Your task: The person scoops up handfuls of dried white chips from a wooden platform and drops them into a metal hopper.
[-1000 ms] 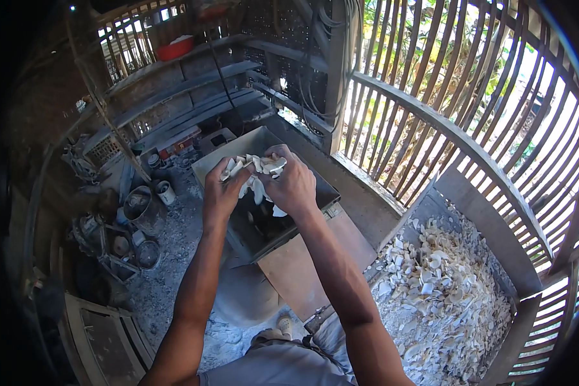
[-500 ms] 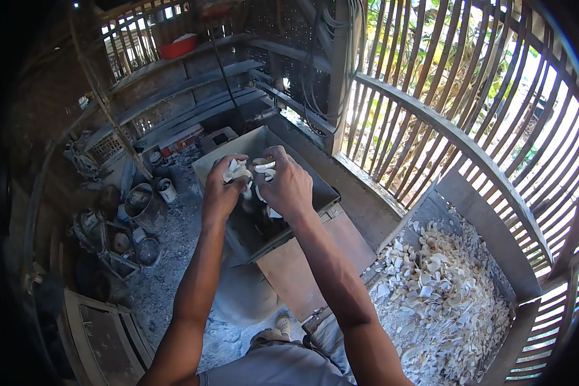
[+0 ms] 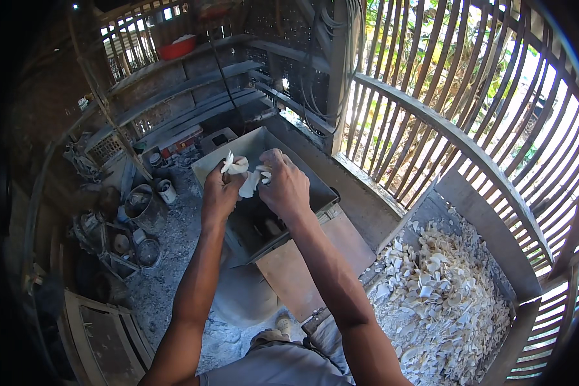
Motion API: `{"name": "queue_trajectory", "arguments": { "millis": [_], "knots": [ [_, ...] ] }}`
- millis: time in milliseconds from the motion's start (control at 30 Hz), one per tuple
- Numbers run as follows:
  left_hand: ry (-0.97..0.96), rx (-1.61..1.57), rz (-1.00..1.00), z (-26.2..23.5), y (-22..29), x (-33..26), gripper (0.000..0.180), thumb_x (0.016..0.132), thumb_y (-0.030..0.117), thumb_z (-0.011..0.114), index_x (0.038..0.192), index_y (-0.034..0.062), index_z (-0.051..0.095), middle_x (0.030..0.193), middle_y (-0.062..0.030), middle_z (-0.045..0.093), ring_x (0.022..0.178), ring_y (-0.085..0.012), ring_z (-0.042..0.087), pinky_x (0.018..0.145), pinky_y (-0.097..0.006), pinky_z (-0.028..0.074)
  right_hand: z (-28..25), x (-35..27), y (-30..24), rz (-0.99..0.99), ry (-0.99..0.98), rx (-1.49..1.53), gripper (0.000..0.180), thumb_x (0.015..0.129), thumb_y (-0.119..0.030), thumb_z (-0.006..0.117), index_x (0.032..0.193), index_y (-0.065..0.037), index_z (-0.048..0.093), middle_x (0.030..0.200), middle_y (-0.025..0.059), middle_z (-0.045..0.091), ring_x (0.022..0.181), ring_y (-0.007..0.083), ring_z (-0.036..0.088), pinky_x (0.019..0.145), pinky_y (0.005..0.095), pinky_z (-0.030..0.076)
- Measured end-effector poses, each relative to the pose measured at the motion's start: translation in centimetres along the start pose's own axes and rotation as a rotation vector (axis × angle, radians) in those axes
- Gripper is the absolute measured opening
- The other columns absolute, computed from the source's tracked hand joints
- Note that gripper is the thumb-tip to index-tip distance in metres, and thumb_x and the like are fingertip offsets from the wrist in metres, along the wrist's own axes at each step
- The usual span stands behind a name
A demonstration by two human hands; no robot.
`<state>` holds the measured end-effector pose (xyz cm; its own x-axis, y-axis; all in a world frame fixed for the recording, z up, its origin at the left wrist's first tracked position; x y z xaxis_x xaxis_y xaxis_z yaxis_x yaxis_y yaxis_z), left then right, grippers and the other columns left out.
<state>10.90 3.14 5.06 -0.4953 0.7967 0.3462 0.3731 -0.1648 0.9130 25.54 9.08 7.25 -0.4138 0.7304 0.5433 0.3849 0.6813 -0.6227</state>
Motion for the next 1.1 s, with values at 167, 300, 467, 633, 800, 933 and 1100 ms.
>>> {"name": "queue_trajectory", "arguments": {
  "millis": [167, 300, 467, 633, 800, 933, 1100],
  "knots": [
    [0.004, -0.028, 0.004, 0.0, -0.1, 0.2, 0.023, 0.085, 0.001, 0.058, 0.107, 0.0036, 0.065, 0.096, -0.0069, 0.068, 0.082, -0.014, 0.064, 0.072, -0.03, 0.051, 0.4, 0.2, 0.6, -0.019, 0.033, 0.103, 0.036, 0.073, -0.007, 0.069, 0.106, -0.008, 0.056, 0.106, 0.0139, 0.065, 0.1, 0.0358, 0.065, 0.082, 0.043, 0.051],
    [-0.006, 0.032, 0.039, -0.1, 0.6, 0.1, 0.025, 0.081, -0.005, 0.055, 0.103, 0.0022, 0.065, 0.098, -0.011, 0.067, 0.088, -0.0202, 0.065, 0.081, -0.034, 0.049, 0.5, 0.4, 0.8, -0.015, 0.013, 0.104, 0.03, 0.075, -0.006, 0.069, 0.101, -0.005, 0.056, 0.102, 0.0152, 0.064, 0.099, 0.0358, 0.064, 0.083, 0.0422, 0.05],
    [-0.018, 0.08, 0.102, -0.2, 0.1, 0.3, 0.027, 0.079, -0.006, 0.055, 0.102, 0.0034, 0.066, 0.102, -0.0141, 0.066, 0.095, -0.0266, 0.064, 0.086, -0.035, 0.048, 0.4, 0.2, 0.4, -0.075, 0.03, 0.047, 0.027, 0.075, -0.009, 0.07, 0.098, -0.006, 0.056, 0.102, 0.0145, 0.062, 0.096, 0.0359, 0.064, 0.081, 0.0426, 0.051],
    [-0.017, 0.128, 0.18, -0.2, 0.4, -0.1, 0.03, 0.078, -0.005, 0.052, 0.098, 0.0065, 0.071, 0.111, -0.016, 0.064, 0.109, -0.031, 0.061, 0.096, -0.037, 0.045, 1.1, 0.0, 1.0, 0.01, -0.044, 0.073, 0.021, 0.077, -0.012, 0.068, 0.095, -0.007, 0.058, 0.1, 0.0128, 0.059, 0.093, 0.0353, 0.063, 0.079, 0.042, 0.052],
    [-0.033, 0.348, 0.292, -0.5, 0.0, -0.2, 0.031, 0.08, -0.003, 0.056, 0.102, 0.0102, 0.074, 0.129, -0.0179, 0.057, 0.125, -0.0326, 0.052, 0.106, -0.04, 0.04, 0.9, -0.5, 0.4, -0.047, -0.041, -0.038, 0.02, 0.076, -0.023, 0.071, 0.089, -0.009, 0.069, 0.107, 0.0126, 0.062, 0.097, 0.0349, 0.063, 0.082, 0.044, 0.052],
    [-0.051, 0.448, 0.311, -0.6, -0.3, 0.6, 0.03, 0.081, -0.003, 0.056, 0.101, 0.009, 0.074, 0.13, -0.0167, 0.058, 0.125, -0.0322, 0.052, 0.107, -0.04, 0.04, 0.2, 0.0, 0.4, -0.024, -0.012, -0.051, 0.021, 0.076, -0.024, 0.071, 0.09, -0.009, 0.071, 0.109, 0.0124, 0.064, 0.102, 0.0345, 0.062, 0.086, 0.0435, 0.051],
    [-0.025, 0.382, 0.53, -2.2, 0.0, 0.8, 0.027, 0.084, 0.001, 0.048, 0.099, -0.0023, 0.071, 0.123, -0.0151, 0.065, 0.119, -0.0283, 0.057, 0.105, -0.039, 0.04, -4.0, -2.2, 0.3, -0.082, 0.214, 0.394, 0.03, 0.077, -0.022, 0.075, 0.099, -0.002, 0.068, 0.112, 0.0173, 0.064, 0.105, 0.035, 0.062, 0.092, 0.0406, 0.048]
  ]
}}
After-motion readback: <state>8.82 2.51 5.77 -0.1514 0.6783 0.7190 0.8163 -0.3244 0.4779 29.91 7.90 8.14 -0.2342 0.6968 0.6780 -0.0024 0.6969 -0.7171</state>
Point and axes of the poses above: each hand's wrist, its own x-axis towards the middle knuckle, its own z-axis out of the palm, y = z × x, the point moved 3 cm from there along x, towards the middle knuckle
